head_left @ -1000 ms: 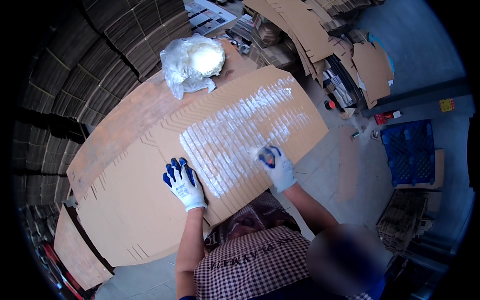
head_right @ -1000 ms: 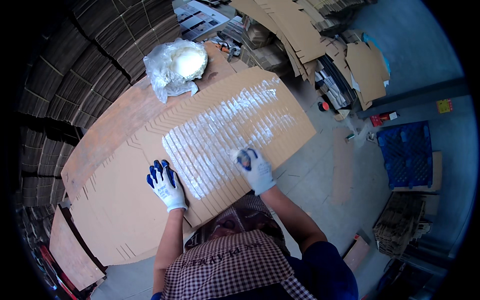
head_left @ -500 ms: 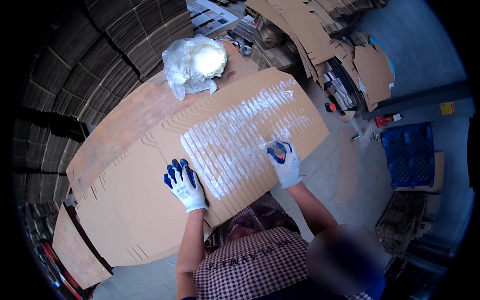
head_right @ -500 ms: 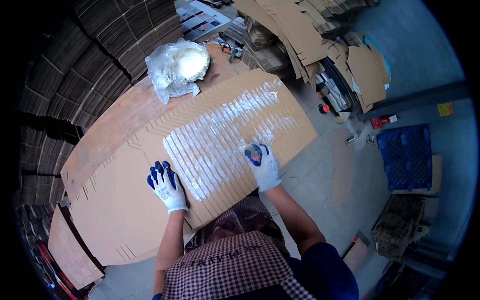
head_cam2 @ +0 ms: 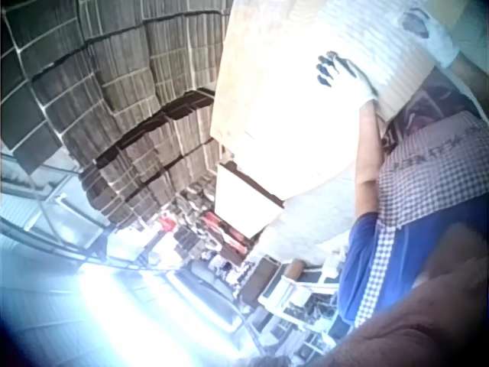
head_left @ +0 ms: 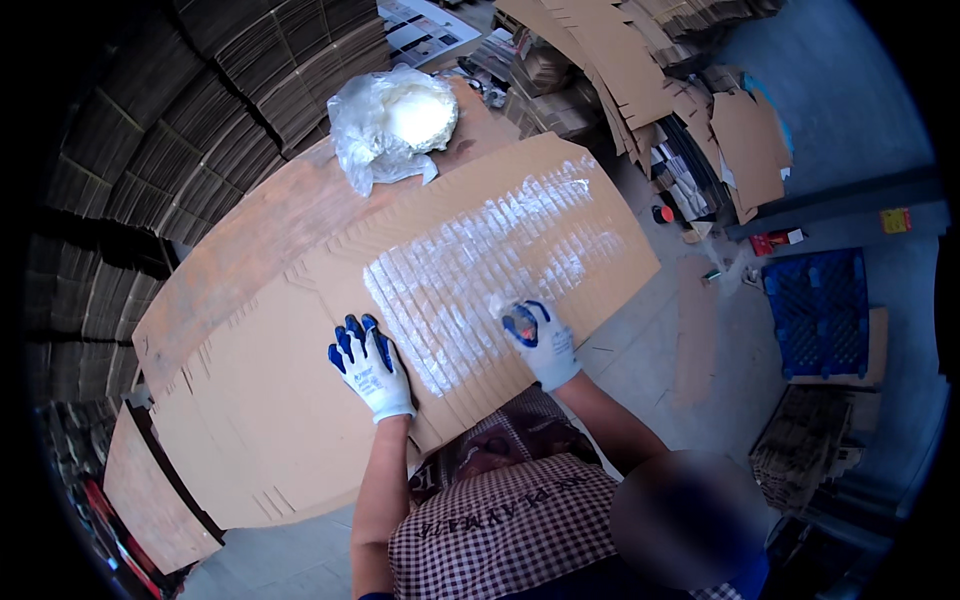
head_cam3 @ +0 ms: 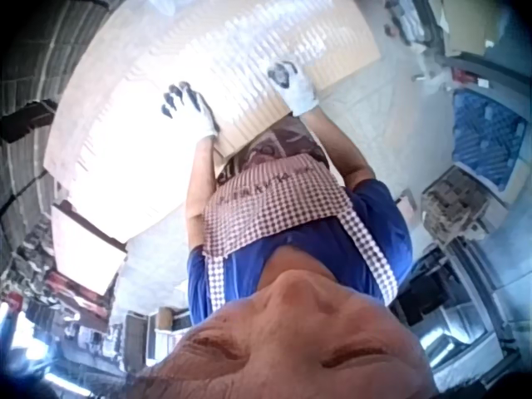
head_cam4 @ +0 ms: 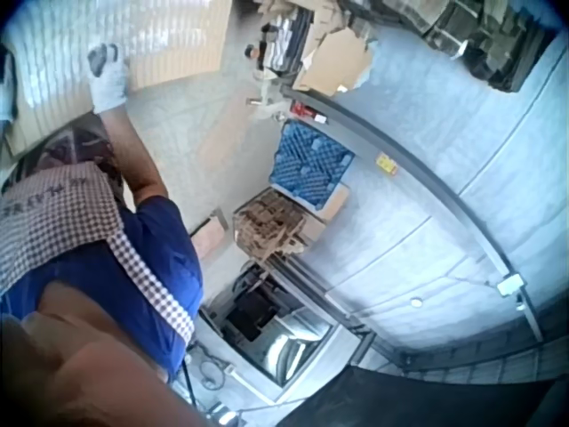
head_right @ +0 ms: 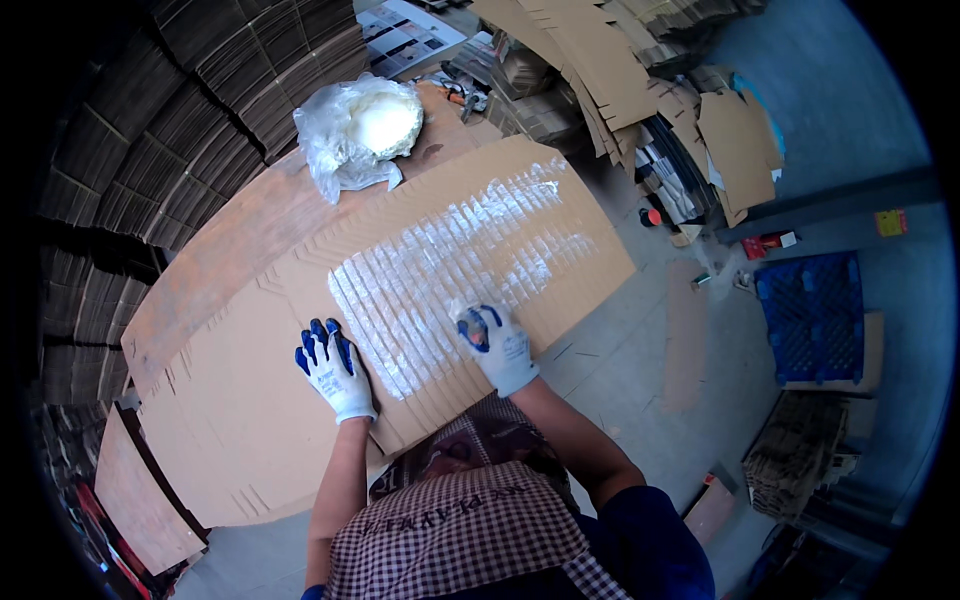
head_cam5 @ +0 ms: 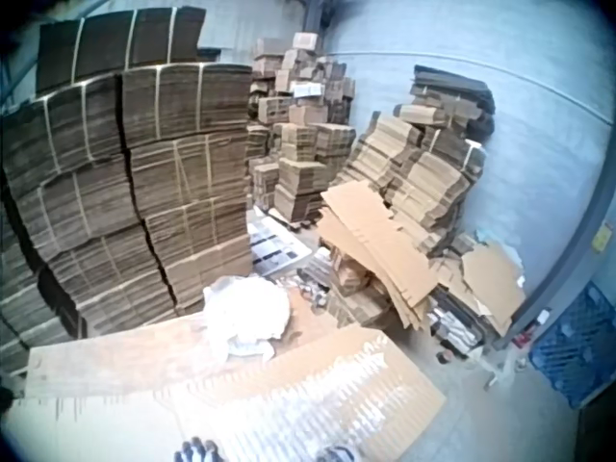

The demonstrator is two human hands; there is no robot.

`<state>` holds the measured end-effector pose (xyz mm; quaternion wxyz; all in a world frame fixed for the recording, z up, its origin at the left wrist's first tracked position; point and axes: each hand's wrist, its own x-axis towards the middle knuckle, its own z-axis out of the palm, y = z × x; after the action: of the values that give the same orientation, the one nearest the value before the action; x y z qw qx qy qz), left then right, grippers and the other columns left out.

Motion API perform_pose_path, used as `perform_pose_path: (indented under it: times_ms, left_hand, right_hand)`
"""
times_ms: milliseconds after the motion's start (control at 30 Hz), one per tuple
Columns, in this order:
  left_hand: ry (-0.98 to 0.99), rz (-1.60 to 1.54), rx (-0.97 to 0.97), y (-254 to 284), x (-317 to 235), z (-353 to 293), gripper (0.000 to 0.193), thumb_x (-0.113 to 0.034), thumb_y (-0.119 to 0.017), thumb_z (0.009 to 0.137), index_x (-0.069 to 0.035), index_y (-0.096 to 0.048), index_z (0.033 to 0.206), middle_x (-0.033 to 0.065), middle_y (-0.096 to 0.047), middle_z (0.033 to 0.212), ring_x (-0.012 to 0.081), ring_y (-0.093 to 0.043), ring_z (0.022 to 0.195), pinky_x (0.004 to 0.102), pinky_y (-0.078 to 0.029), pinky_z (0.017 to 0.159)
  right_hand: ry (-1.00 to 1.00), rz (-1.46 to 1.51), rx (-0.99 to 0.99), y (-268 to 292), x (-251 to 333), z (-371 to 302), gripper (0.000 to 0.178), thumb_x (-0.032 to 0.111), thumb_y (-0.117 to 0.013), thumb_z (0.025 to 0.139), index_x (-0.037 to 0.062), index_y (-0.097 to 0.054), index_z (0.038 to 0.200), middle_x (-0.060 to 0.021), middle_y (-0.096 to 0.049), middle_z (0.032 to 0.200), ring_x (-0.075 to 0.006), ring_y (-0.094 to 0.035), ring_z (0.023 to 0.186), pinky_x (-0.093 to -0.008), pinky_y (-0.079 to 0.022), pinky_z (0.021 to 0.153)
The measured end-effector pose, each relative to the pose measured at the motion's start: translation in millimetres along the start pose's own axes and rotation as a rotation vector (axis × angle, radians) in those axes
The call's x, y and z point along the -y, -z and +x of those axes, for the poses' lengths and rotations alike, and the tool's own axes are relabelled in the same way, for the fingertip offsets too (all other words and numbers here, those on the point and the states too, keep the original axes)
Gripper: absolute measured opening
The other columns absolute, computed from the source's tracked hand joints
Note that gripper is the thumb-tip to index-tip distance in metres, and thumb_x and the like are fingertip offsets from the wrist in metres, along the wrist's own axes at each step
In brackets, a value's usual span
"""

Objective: The person applies white adhesive to a flat cardboard sheet using a cloth, then places a printed cardboard panel onto the adhesive and presses it down. The person repeats this process with additional printed panels, aligning and smoothing each one.

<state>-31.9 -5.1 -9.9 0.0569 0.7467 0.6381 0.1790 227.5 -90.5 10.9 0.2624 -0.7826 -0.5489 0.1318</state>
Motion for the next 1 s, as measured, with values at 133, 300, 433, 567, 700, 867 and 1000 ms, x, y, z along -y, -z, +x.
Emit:
perform_pose_path:
  times_ms: [133,300,433,567,700,867,1000]
  left_hand:
    - [0.006,0.005,-0.004,1,0,-1,0.043,-0.019,-0.056,0.096,-0.010,-0.057,0.138,0.0169,-0.048,0.149,0.0365,-0.042,0.138,0.0529,-0.020,0.118]
    - [0.012,-0.003,0.000,1,1,0,0.044,-0.019,-0.056,0.096,-0.011,-0.056,0.139,0.0168,-0.047,0.149,0.0361,-0.041,0.139,0.0527,-0.020,0.118]
    - [0.008,0.011,0.002,1,3,-2,0.044,-0.019,-0.057,0.095,-0.011,-0.056,0.139,0.0168,-0.047,0.149,0.0360,-0.041,0.139,0.0525,-0.020,0.119]
    - [0.000,0.002,-0.011,2,3,0,0.044,-0.019,-0.057,0.095,-0.011,-0.056,0.139,0.0167,-0.047,0.150,0.0360,-0.041,0.138,0.0524,-0.021,0.118]
    - [0.013,-0.028,-0.009,3,-1,0,0.045,-0.018,-0.057,0.095,-0.011,-0.056,0.139,0.0161,-0.048,0.149,0.0355,-0.042,0.138,0.0520,-0.021,0.118]
    - [-0.007,-0.271,-0.125,3,9,-3,0.045,-0.014,-0.055,0.095,-0.004,-0.054,0.139,0.0152,-0.049,0.149,0.0351,-0.041,0.139,0.0501,-0.022,0.119]
    - [-0.177,-0.262,-0.219,42,-34,-4,0.037,-0.010,-0.058,0.089,-0.003,-0.062,0.126,0.0191,-0.056,0.138,0.0387,-0.049,0.130,0.0541,-0.028,0.114]
  right_hand:
    - [-0.111,0.067,-0.072,4,-10,24,0.045,0.027,-0.081,0.080,0.0073,-0.063,0.116,-0.0150,-0.064,0.116,-0.0354,-0.067,0.097,-0.0417,-0.054,0.083]
    - [0.142,0.193,0.103,-9,38,-17,0.047,0.023,-0.082,0.079,0.0077,-0.063,0.118,-0.0145,-0.064,0.116,-0.0383,-0.065,0.100,-0.0420,-0.054,0.085]
    - [0.066,0.164,0.018,-31,21,15,0.048,0.029,-0.078,0.080,0.0097,-0.060,0.119,-0.0155,-0.060,0.118,-0.0373,-0.064,0.101,-0.0445,-0.054,0.085]
    - [-0.078,0.144,-0.193,0,-2,50,0.041,0.025,-0.079,0.081,0.0081,-0.062,0.115,-0.0145,-0.063,0.112,-0.0346,-0.066,0.095,-0.0419,-0.054,0.082]
    - [-0.360,0.311,-0.328,52,-40,36,0.035,0.017,-0.081,0.079,0.0051,-0.065,0.108,-0.0128,-0.068,0.102,-0.0298,-0.068,0.089,-0.0376,-0.053,0.081]
    - [-0.272,0.198,-0.307,94,-72,13,0.034,0.017,-0.083,0.077,0.0037,-0.066,0.104,-0.0135,-0.069,0.100,-0.0301,-0.069,0.088,-0.0369,-0.053,0.082]
    - [-0.185,0.149,-0.201,111,-70,12,0.036,0.018,-0.084,0.077,0.0042,-0.065,0.105,-0.0147,-0.066,0.102,-0.0341,-0.068,0.087,-0.0383,-0.053,0.081]
